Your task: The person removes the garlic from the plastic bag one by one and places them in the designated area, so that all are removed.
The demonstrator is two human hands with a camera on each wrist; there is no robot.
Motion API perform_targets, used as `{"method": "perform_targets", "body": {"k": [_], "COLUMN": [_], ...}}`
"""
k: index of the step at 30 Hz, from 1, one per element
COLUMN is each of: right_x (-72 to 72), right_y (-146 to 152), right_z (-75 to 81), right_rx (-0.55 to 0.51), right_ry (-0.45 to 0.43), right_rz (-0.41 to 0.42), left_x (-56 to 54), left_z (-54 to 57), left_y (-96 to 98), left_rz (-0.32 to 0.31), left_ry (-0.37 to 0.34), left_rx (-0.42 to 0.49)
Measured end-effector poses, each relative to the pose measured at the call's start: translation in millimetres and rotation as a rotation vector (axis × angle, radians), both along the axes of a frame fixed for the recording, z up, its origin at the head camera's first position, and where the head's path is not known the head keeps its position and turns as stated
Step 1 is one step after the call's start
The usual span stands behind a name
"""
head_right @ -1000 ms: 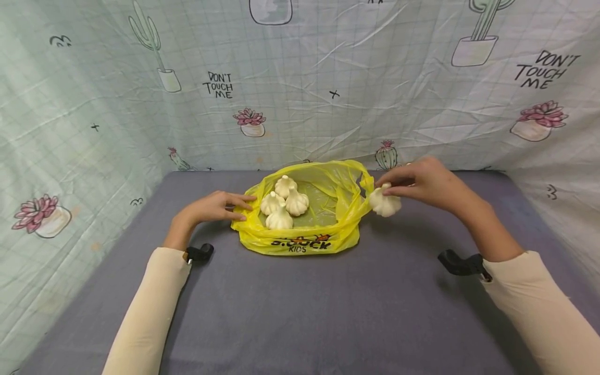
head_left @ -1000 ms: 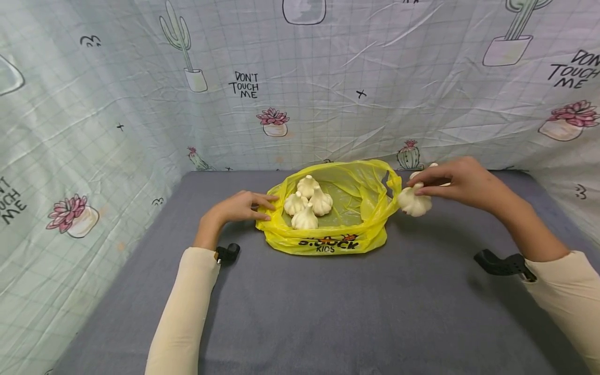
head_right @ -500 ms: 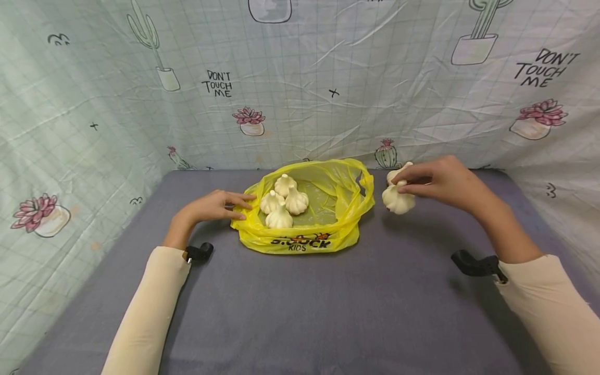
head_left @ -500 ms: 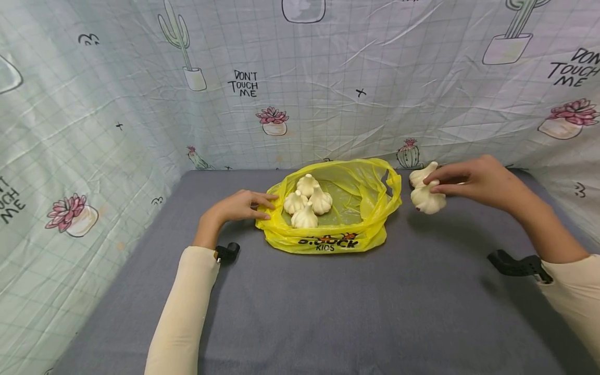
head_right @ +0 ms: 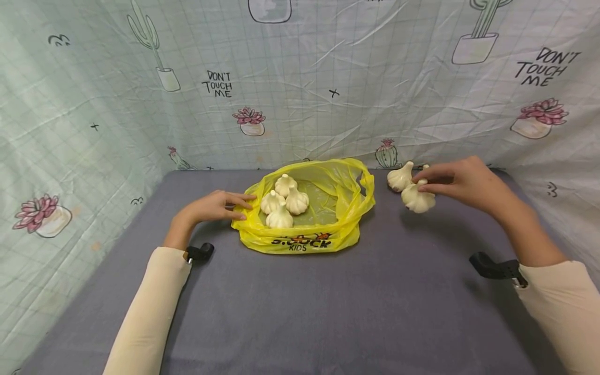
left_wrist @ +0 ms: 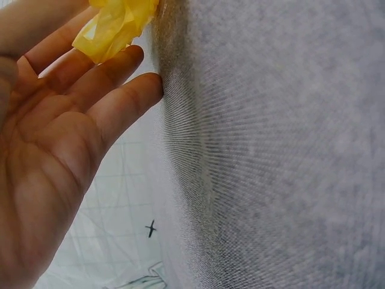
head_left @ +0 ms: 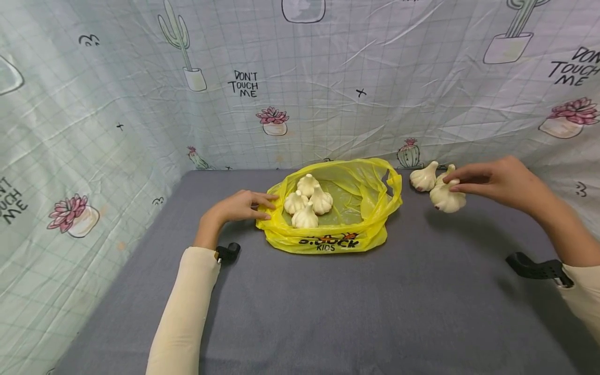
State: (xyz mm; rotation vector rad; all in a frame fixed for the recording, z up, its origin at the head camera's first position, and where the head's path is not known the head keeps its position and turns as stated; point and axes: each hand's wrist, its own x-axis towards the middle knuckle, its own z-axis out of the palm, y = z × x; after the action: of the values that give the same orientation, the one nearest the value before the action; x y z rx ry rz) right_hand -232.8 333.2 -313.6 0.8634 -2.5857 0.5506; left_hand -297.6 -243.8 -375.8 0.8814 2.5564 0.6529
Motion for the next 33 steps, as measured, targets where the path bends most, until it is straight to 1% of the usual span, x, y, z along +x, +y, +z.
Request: {"method": "perform_targets", "body": {"k": [6,14,20,27,33], "right_x": [1.8,0.8,-0.3,1.2,-0.2], "right_y": [11,21,27,34,38], "right_z": [-5.5,-11.4,-12.4,-11.3,-13.6], "right_rx": [0.035,0.040,0.052,0.060,0.049], "right_ry": [0.016,0.040,0.026,-0.037,-0.062], "right_rz": [-0.035,-0.036,-0.070,-0.165,-0.189], "left_x": [-1.2,-0.6,-0.2,0.8,1.5], "left_z": [-0.8,0.4,1.0,1.7,1.2], "left_y": [0.4,0.7,1.1,1.6,0.7], "left_rz": [-0.006,-0.008,0.007,0.003,0.007], "left_ry": [0.002,0.000,-0.006,-0.008,-0.007], "left_rx": [0.001,-0.005,-0.002,-0.004,-0.003]}}
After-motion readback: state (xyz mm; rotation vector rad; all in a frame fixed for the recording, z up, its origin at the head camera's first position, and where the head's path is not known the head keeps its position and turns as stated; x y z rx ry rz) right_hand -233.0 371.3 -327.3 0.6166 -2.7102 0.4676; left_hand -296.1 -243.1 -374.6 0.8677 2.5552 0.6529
